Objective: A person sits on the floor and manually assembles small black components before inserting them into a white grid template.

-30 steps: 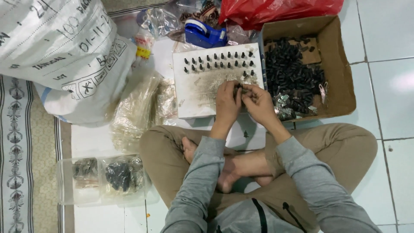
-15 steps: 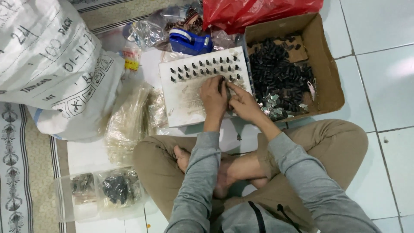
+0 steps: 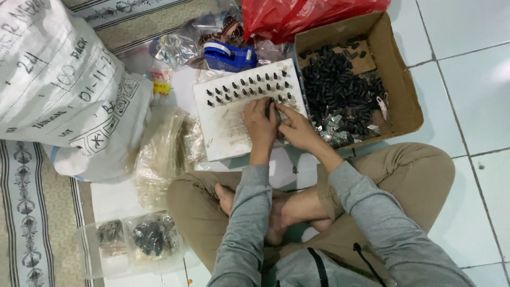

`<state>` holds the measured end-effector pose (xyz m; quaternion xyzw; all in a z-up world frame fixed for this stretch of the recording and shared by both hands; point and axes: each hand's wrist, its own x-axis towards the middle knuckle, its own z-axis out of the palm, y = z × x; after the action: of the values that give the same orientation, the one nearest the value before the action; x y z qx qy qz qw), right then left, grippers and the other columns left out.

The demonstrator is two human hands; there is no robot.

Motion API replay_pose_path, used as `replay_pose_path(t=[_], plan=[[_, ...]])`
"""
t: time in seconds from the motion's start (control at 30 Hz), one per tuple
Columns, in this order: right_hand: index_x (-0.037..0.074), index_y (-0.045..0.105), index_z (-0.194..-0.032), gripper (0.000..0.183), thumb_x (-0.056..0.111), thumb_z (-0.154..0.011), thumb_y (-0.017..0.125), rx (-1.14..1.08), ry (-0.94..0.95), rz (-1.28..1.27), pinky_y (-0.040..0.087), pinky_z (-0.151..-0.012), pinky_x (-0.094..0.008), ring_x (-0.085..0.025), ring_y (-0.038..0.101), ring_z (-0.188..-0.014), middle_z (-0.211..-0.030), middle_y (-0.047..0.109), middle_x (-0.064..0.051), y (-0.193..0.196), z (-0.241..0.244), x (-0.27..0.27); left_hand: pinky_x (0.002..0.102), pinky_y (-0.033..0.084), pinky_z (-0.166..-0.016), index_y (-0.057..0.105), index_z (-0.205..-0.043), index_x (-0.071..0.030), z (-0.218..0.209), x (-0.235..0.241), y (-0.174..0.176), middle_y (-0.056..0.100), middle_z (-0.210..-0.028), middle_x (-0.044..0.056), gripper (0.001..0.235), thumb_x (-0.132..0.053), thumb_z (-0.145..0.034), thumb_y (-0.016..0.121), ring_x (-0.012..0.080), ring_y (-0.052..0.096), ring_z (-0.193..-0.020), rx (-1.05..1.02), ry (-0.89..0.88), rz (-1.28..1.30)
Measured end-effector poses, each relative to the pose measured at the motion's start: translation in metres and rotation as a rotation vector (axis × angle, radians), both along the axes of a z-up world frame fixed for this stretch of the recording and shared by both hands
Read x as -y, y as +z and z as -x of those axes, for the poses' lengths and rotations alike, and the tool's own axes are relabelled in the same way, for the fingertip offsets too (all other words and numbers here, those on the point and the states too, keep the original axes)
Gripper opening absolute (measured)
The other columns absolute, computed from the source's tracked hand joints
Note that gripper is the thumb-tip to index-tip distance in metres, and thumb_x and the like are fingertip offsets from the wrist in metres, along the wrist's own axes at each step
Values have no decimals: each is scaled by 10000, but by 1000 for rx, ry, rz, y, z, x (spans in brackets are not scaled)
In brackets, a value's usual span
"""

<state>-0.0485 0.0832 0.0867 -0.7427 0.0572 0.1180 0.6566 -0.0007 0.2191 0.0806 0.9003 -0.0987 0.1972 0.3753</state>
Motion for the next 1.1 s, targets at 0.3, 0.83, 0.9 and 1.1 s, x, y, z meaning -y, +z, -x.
replay_pose_path(t=[0.3, 0.83, 0.9, 1.1], plan=[[98, 486, -1528, 680, 8, -855, 528, 23, -21, 10, 513, -498, -281, -213, 675, -594, -694, 674, -91, 0, 1, -1, 401, 449, -785, 740, -1063, -85, 5, -3, 11, 657, -893, 80, 190, -165, -891, 744, 306, 654, -850, 62, -47, 63], [51, 534, -1474, 619, 101, -859, 582, 67, -27, 159, 534, -635, -357, -225, 688, -715, -740, 703, -70, 22, 8, -4, 405, 469, -729, 786, -949, -123, -7, 11, 15, 677, -809, 54, 169, -278, -883, 775, 278, 671, -778, 17, 70, -30], [39, 519, -1480, 621, 87, -862, 560, 52, -15, 165, 530, -638, -388, -274, 689, -720, -731, 681, -93, 22, 7, -3, 399, 458, -760, 798, -947, -158, -6, 10, 14, 679, -803, 31, 174, -316, -884, 767, 258, 663, -799, -11, 102, -47], [42, 525, -1477, 606, 95, -874, 546, 32, -18, 164, 523, -616, -353, -236, 682, -684, -714, 679, -60, 7, 4, -2, 417, 463, -768, 804, -957, -145, -7, 11, 6, 690, -809, 61, 168, -278, -855, 785, 287, 670, -811, -8, 111, -5]])
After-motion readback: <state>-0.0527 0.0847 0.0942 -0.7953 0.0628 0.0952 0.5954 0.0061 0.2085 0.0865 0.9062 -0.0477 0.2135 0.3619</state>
